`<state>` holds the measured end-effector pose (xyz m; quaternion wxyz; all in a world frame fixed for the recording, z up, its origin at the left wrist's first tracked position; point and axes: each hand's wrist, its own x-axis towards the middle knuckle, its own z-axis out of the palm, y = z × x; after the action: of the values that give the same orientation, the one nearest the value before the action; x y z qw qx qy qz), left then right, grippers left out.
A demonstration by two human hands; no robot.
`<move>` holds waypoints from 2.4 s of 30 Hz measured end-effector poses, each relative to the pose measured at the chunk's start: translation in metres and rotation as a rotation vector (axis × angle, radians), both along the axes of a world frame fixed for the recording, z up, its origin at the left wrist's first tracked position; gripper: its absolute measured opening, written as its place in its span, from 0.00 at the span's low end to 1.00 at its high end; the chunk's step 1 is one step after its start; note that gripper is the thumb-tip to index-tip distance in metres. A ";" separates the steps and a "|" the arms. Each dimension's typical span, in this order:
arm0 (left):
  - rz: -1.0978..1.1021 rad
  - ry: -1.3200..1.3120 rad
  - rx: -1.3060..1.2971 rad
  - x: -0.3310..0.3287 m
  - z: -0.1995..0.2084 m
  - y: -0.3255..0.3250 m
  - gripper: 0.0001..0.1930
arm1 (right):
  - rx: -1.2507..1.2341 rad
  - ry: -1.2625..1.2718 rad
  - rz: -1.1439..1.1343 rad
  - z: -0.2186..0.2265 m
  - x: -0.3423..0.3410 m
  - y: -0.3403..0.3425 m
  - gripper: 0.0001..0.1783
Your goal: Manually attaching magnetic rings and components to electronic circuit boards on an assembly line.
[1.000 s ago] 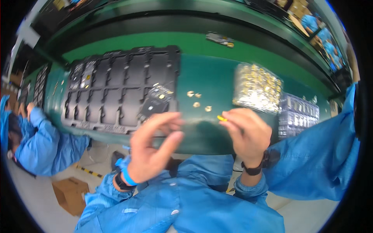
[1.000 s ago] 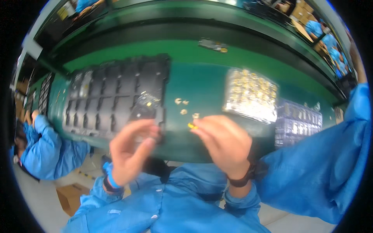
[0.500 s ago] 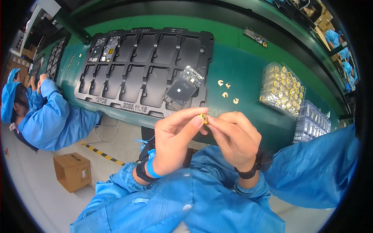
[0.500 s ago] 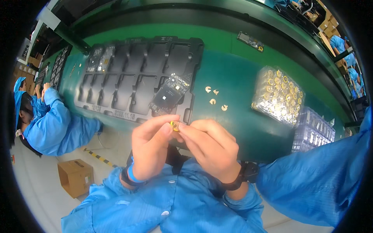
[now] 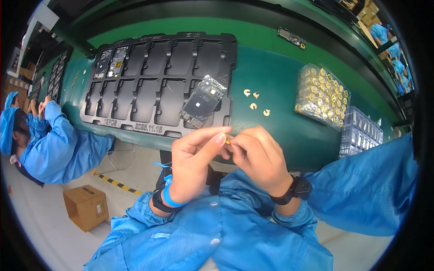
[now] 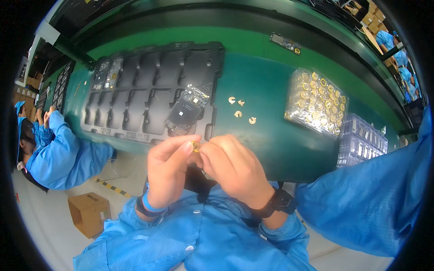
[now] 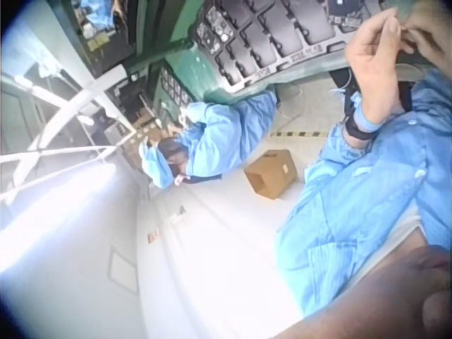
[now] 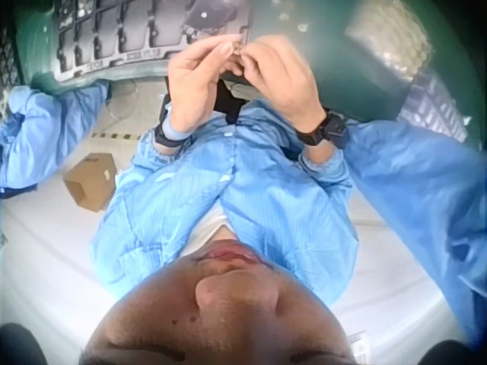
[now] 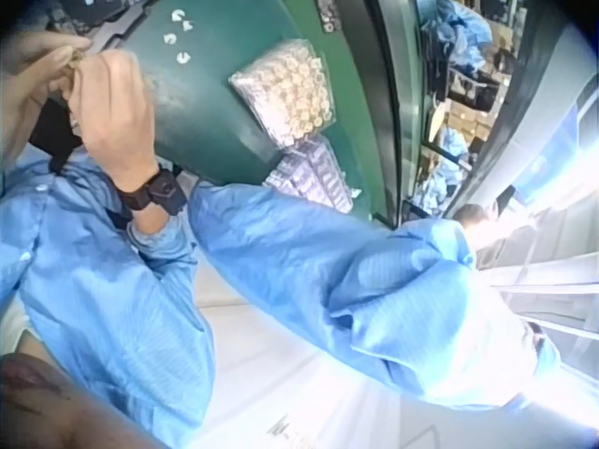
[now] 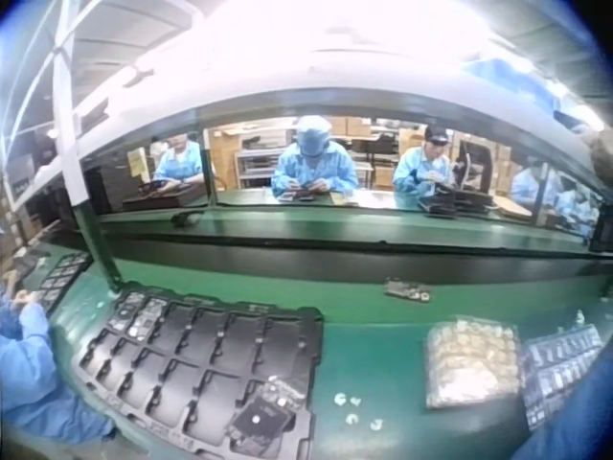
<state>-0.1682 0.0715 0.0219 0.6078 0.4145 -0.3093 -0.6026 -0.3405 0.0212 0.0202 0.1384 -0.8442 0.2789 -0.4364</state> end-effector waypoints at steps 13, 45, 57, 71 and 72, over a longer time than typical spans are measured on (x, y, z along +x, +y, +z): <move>0.025 -0.074 0.099 -0.003 -0.011 -0.017 0.12 | 0.229 0.127 0.029 -0.014 -0.007 -0.006 0.22; -0.035 -0.453 -0.075 -0.045 -0.030 -0.080 0.10 | 0.185 0.101 -0.226 -0.053 -0.047 -0.094 0.16; -0.014 -0.464 -0.074 -0.047 -0.032 -0.081 0.09 | 0.233 0.162 -0.184 -0.056 -0.050 -0.093 0.11; -0.008 -0.504 -0.076 -0.049 -0.033 -0.080 0.10 | 0.173 0.165 -0.142 -0.054 -0.049 -0.095 0.11; -0.008 -0.503 -0.077 -0.048 -0.033 -0.079 0.10 | 0.166 0.163 -0.149 -0.054 -0.050 -0.095 0.11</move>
<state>-0.2166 -0.0079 -0.0113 0.5246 0.5269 -0.4751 -0.4707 -0.3902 -0.0737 -0.0336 0.1521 -0.8395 0.3862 -0.3506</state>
